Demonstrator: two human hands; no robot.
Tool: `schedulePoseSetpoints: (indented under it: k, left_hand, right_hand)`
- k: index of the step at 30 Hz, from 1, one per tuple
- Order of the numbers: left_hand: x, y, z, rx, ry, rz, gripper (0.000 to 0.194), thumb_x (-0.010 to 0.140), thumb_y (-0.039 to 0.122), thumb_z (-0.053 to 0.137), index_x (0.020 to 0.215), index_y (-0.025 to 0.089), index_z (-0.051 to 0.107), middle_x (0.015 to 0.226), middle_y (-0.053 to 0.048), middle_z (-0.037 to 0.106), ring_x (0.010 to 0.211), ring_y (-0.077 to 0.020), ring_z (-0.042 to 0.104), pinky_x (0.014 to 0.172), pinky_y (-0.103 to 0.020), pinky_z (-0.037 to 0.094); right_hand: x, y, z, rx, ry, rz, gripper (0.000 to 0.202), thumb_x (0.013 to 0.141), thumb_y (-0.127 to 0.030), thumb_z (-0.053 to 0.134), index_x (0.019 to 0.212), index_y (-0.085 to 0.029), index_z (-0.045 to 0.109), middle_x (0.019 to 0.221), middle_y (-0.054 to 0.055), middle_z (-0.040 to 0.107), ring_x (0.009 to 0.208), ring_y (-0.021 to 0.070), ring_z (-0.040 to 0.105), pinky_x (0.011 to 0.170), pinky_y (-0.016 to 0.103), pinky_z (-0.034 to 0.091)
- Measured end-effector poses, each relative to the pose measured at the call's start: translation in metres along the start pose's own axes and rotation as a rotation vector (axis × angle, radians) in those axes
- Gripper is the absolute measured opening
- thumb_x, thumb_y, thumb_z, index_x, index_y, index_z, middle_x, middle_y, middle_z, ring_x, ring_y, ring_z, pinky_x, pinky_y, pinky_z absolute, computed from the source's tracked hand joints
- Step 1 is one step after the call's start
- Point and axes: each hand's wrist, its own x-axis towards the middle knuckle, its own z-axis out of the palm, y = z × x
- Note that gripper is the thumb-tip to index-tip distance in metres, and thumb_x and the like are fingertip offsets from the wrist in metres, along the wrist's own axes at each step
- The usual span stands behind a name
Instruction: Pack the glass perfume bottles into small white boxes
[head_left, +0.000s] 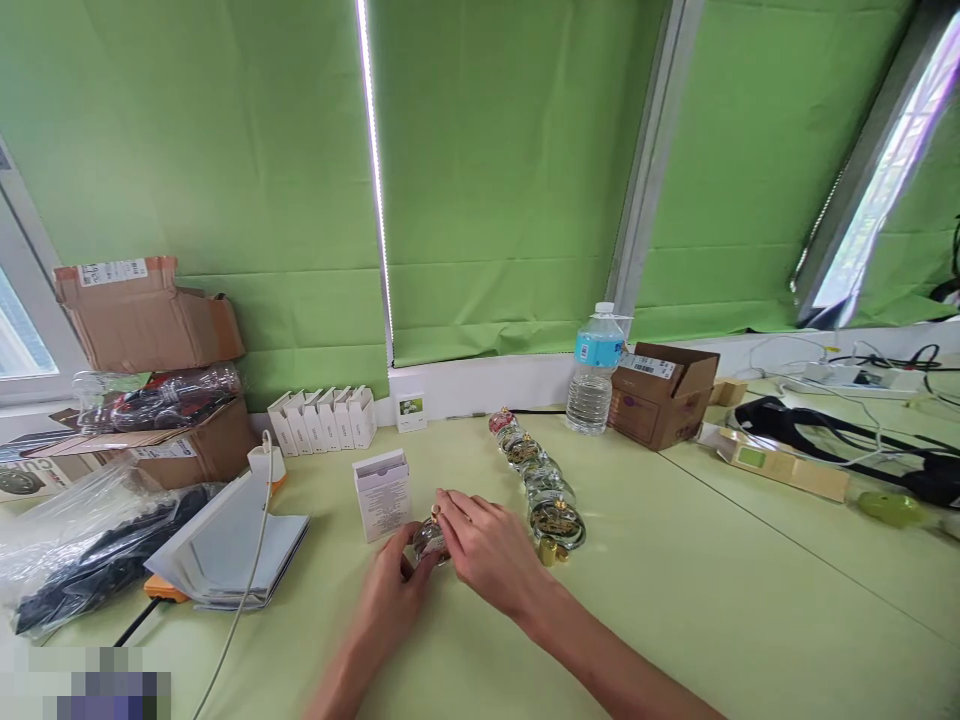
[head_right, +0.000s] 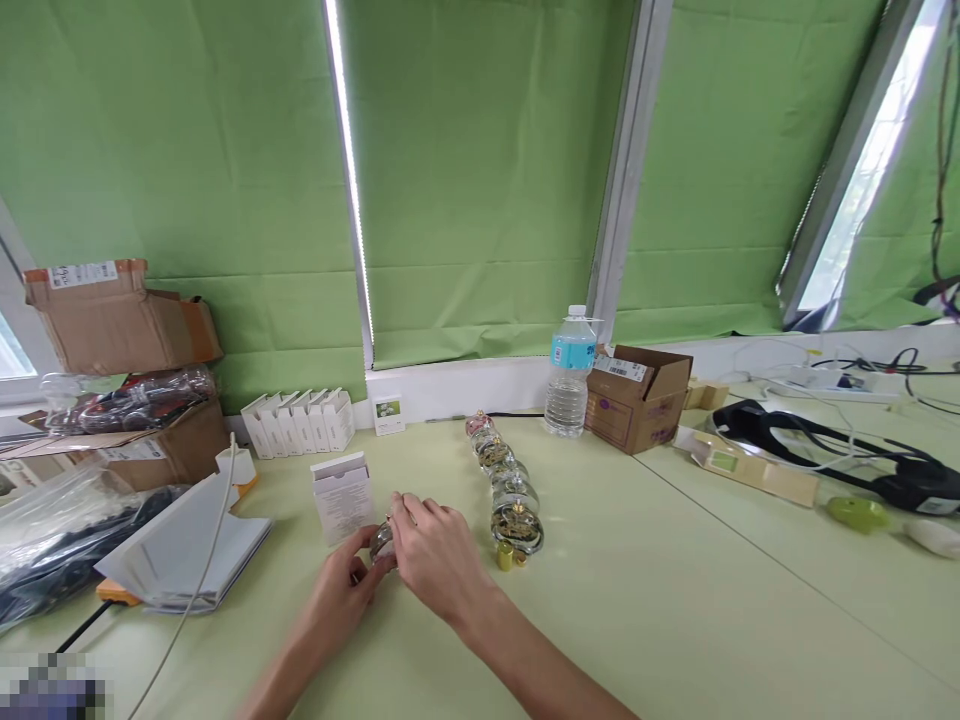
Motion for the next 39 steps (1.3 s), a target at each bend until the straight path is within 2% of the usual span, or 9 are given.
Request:
schedulePoseSetpoints:
  k: [4,8,10,13,16,20,24,28,39]
  left_hand:
    - [0.001,-0.001,-0.001,0.014,0.001,-0.016,0.035,0.083,0.043,0.053,0.11,0.02,0.055,0.087,-0.003,0.068,0.048,-0.011,0.053,0.049,-0.023,0.038]
    - [0.002,0.0,-0.001,0.011,-0.015,-0.025,0.036,0.084,0.045,0.052,0.11,0.02,0.056,0.084,-0.003,0.068,0.048,-0.0116,0.053,0.049,-0.024,0.038]
    - [0.001,0.0,-0.001,-0.001,-0.015,-0.028,0.038,0.084,0.045,0.051,0.111,0.02,0.056,0.081,-0.002,0.068,0.048,-0.0123,0.054,0.049,-0.024,0.037]
    - [0.001,0.002,-0.002,-0.006,-0.012,-0.033,0.038,0.084,0.046,0.051,0.112,0.02,0.056,0.079,-0.002,0.068,0.049,-0.0127,0.054,0.05,-0.024,0.038]
    - [0.0,0.004,-0.002,0.007,-0.017,-0.054,0.039,0.083,0.046,0.052,0.113,0.02,0.056,0.077,-0.001,0.068,0.049,-0.0123,0.054,0.05,-0.024,0.038]
    - [-0.001,0.008,-0.003,0.004,-0.01,-0.064,0.04,0.082,0.045,0.053,0.112,0.019,0.057,0.08,-0.002,0.068,0.049,-0.0116,0.053,0.05,-0.024,0.038]
    - [-0.002,0.009,-0.003,0.007,0.006,-0.055,0.039,0.081,0.045,0.054,0.111,0.021,0.058,0.076,0.0,0.066,0.049,-0.0117,0.052,0.051,-0.024,0.038]
    - [-0.003,0.009,-0.003,0.048,-0.006,-0.04,0.038,0.082,0.045,0.053,0.111,0.02,0.059,0.065,0.002,0.062,0.05,-0.0128,0.049,0.051,-0.023,0.035]
    - [-0.006,0.015,-0.004,0.048,-0.066,0.049,0.031,0.083,0.039,0.053,0.108,0.022,0.061,0.085,0.001,0.066,0.056,-0.0106,0.047,0.055,-0.022,0.037]
  right_hand:
    - [-0.002,0.01,-0.011,0.075,-0.103,0.246,0.035,0.097,-0.034,0.035,0.084,-0.02,0.064,0.085,0.005,0.068,0.077,0.0179,0.063,0.064,0.028,0.037]
    - [-0.012,0.012,-0.008,0.131,-0.286,0.344,0.041,0.081,-0.06,0.055,0.082,-0.02,0.065,0.081,0.006,0.069,0.076,0.0231,0.064,0.059,0.027,0.034]
    - [-0.017,0.009,-0.001,0.124,-0.32,0.344,0.039,0.078,-0.057,0.06,0.085,-0.02,0.065,0.083,0.006,0.07,0.078,0.0246,0.064,0.058,0.027,0.033]
    - [-0.02,0.008,0.008,0.108,-0.343,0.356,0.02,0.078,-0.037,0.062,0.085,-0.019,0.065,0.083,0.007,0.07,0.078,0.0237,0.065,0.058,0.027,0.033]
    - [-0.017,0.016,0.007,0.184,-0.298,0.367,0.01,0.079,-0.025,0.057,0.082,-0.02,0.065,0.084,0.005,0.07,0.081,0.0225,0.064,0.062,0.028,0.037]
    - [-0.01,0.025,-0.003,0.366,-0.125,0.326,0.018,0.084,-0.018,0.049,0.088,-0.021,0.066,0.091,0.004,0.069,0.086,0.0187,0.063,0.073,0.028,0.043]
    - [-0.005,0.024,-0.007,0.621,0.07,0.325,0.028,0.087,-0.029,0.052,0.113,-0.023,0.059,0.102,0.003,0.067,0.083,0.0151,0.062,0.072,0.026,0.05]
    - [-0.003,0.018,-0.008,0.766,0.185,0.331,0.019,0.087,-0.035,0.055,0.102,-0.023,0.058,0.092,0.001,0.067,0.074,0.013,0.062,0.068,0.025,0.052]
    - [-0.003,0.007,-0.005,0.702,0.16,0.203,0.016,0.088,-0.03,0.056,0.102,-0.025,0.063,0.098,0.001,0.067,0.083,0.0142,0.062,0.072,0.026,0.053]
